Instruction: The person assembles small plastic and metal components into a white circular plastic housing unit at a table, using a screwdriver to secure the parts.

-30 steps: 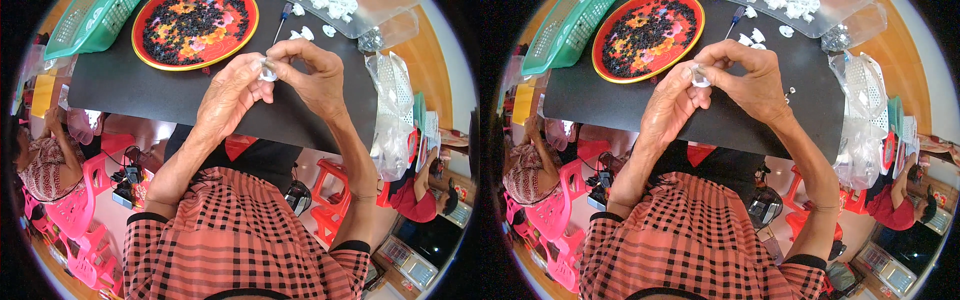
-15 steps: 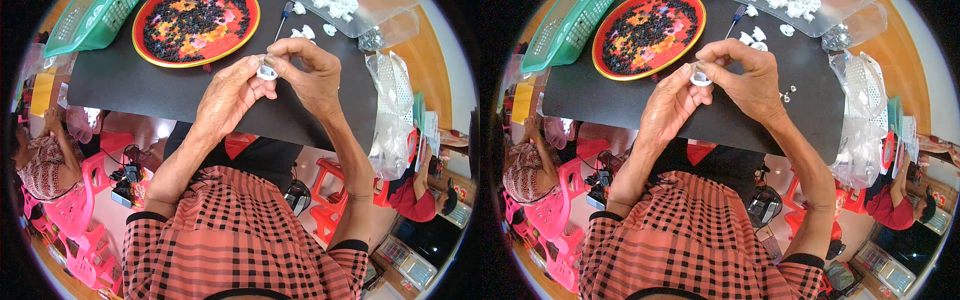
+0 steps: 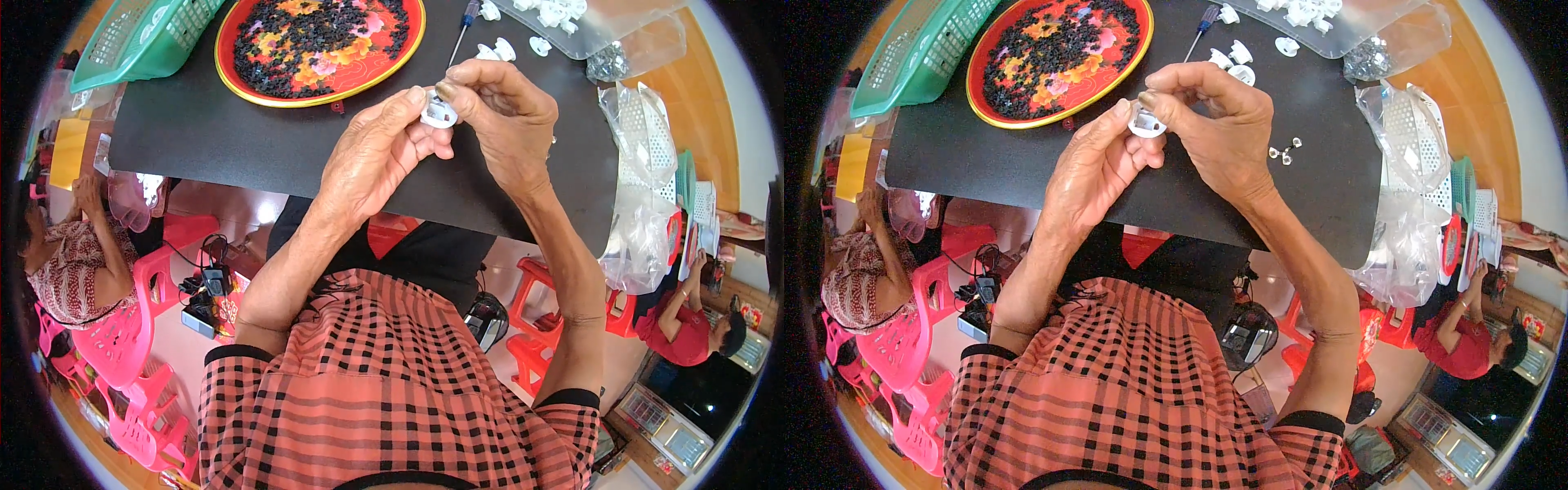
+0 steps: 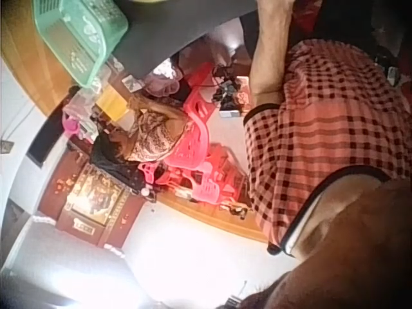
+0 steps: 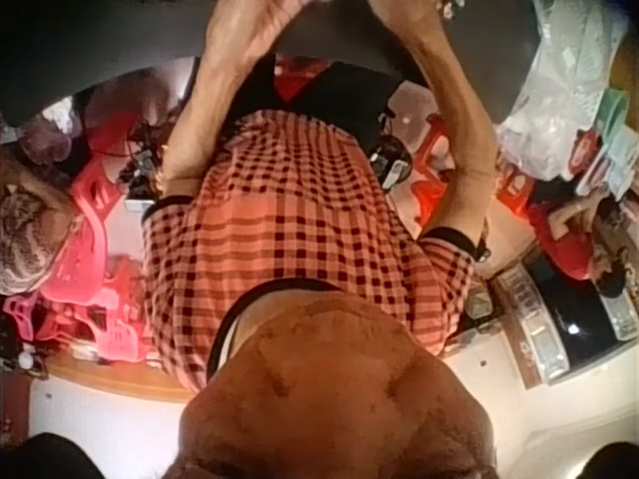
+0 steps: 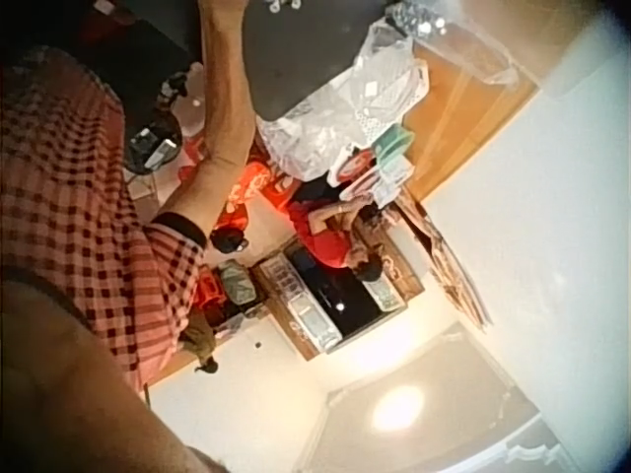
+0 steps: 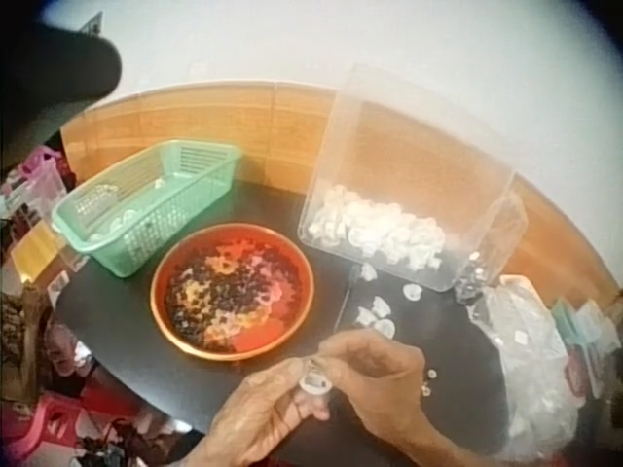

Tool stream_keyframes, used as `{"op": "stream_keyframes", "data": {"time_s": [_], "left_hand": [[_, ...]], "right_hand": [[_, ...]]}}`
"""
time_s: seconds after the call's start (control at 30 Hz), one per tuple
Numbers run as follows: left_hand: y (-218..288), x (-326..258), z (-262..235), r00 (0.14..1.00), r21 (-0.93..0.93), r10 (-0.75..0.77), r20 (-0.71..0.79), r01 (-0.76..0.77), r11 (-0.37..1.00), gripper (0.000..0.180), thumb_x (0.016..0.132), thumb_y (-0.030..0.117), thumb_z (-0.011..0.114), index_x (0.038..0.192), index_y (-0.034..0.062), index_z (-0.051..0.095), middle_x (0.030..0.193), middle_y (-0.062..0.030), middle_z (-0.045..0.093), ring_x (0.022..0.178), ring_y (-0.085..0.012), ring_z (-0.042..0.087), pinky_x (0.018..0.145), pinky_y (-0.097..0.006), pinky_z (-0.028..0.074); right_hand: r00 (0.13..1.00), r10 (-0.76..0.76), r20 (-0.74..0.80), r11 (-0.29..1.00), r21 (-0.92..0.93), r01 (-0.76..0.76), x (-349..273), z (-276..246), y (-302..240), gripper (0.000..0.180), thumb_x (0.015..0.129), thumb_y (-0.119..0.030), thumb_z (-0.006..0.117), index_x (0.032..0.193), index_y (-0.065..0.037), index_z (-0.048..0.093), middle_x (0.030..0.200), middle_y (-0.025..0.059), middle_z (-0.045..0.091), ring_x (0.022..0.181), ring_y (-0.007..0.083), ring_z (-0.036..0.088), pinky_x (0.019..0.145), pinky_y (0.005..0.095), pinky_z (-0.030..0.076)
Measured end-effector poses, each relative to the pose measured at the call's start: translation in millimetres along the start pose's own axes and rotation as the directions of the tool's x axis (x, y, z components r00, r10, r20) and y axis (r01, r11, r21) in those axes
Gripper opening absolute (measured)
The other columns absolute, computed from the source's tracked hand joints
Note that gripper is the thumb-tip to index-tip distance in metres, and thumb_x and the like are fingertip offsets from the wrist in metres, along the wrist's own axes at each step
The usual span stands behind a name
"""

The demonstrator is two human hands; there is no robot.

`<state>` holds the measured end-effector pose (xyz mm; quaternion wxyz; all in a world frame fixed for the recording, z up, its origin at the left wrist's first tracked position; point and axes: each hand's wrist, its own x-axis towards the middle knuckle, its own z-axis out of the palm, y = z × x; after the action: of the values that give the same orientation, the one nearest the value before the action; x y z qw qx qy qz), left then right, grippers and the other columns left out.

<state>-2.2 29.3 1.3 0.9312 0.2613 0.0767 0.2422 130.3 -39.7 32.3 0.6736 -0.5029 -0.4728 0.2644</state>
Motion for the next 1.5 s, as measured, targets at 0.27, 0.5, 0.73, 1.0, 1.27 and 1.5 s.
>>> {"op": "stream_keyframes", "data": {"time_s": [0.27, 0.5, 0.73, 1.0, 1.27, 1.5], "left_hand": [[-0.3, 1.1, -3.2, 0.998, -0.055, -0.008, 0.057, 0.012, 0.998, 0.030, 0.096, 0.023, 0.046, 0.101, -0.0051, 0.055, 0.086, -0.0110, 0.059, 0.077, -0.0175, 0.059, 0.072, -0.031, 0.052], [0.2, -0.4, -0.1, 1.000, -0.018, 0.006, 0.009, -0.006, 1.000, 0.032, 0.097, 0.024, 0.045, 0.106, -0.0054, 0.054, 0.088, -0.0093, 0.058, 0.078, -0.0156, 0.059, 0.072, -0.031, 0.052], [-8.3, -1.1, 0.8, 0.990, 0.208, 0.143, 0.013, -0.143, 0.968, 0.031, 0.097, 0.024, 0.043, 0.106, -0.0038, 0.055, 0.086, -0.0073, 0.057, 0.077, -0.0140, 0.057, 0.071, -0.029, 0.050], [-8.5, -0.7, 2.6, 0.988, 0.244, 0.154, 0.001, -0.149, 0.958, 0.033, 0.098, 0.026, 0.043, 0.105, -0.0037, 0.056, 0.084, -0.0069, 0.057, 0.076, -0.0131, 0.055, 0.070, -0.029, 0.048], [-8.4, -1.8, 4.9, 0.989, 0.316, 0.148, -0.027, -0.132, 0.940, 0.035, 0.097, 0.028, 0.042, 0.107, -0.0035, 0.054, 0.088, -0.0066, 0.057, 0.076, -0.0136, 0.054, 0.071, -0.029, 0.046], [-7.6, -2.0, 0.2, 0.995, 0.337, 0.095, 0.029, -0.099, 0.936, 0.033, 0.097, 0.028, 0.042, 0.105, -0.0021, 0.054, 0.090, -0.0067, 0.057, 0.079, -0.0143, 0.055, 0.071, -0.030, 0.046]], "right_hand": [[0.961, -0.257, 0.097, 0.897, -0.345, 0.275, 0.6, -4.0, 5.0, 0.014, 0.074, 0.004, 0.069, 0.087, -0.002, 0.065, 0.081, 0.0029, 0.064, 0.069, 0.0070, 0.059, 0.063, 0.0208, 0.047], [0.950, -0.261, 0.170, 0.851, -0.425, 0.309, 0.7, -9.6, -4.2, 0.014, 0.073, 0.005, 0.067, 0.084, -0.003, 0.066, 0.082, 0.0039, 0.065, 0.069, 0.0110, 0.061, 0.063, 0.0232, 0.048], [0.964, -0.197, 0.181, 0.867, -0.426, 0.257, 0.6, -8.8, -6.0, 0.014, 0.074, 0.004, 0.067, 0.086, -0.003, 0.065, 0.080, 0.0021, 0.064, 0.069, 0.0089, 0.059, 0.064, 0.0224, 0.048], [0.984, -0.144, 0.102, 0.917, -0.360, 0.172, -3.5, -4.2, -5.1, 0.016, 0.075, 0.004, 0.067, 0.089, -0.003, 0.064, 0.077, 0.0014, 0.063, 0.068, 0.0071, 0.056, 0.063, 0.0214, 0.046], [0.957, -0.215, 0.194, 0.836, -0.471, 0.283, 2.9, -8.6, -9.0, 0.014, 0.074, 0.003, 0.066, 0.087, -0.003, 0.064, 0.077, 0.0020, 0.064, 0.065, 0.0077, 0.056, 0.061, 0.0220, 0.046], [0.948, -0.166, 0.270, 0.823, -0.492, 0.284, 7.2, -12.6, -19.8, 0.013, 0.074, 0.002, 0.065, 0.085, -0.005, 0.063, 0.076, 0.0024, 0.064, 0.064, 0.0091, 0.058, 0.060, 0.0236, 0.047]]}}
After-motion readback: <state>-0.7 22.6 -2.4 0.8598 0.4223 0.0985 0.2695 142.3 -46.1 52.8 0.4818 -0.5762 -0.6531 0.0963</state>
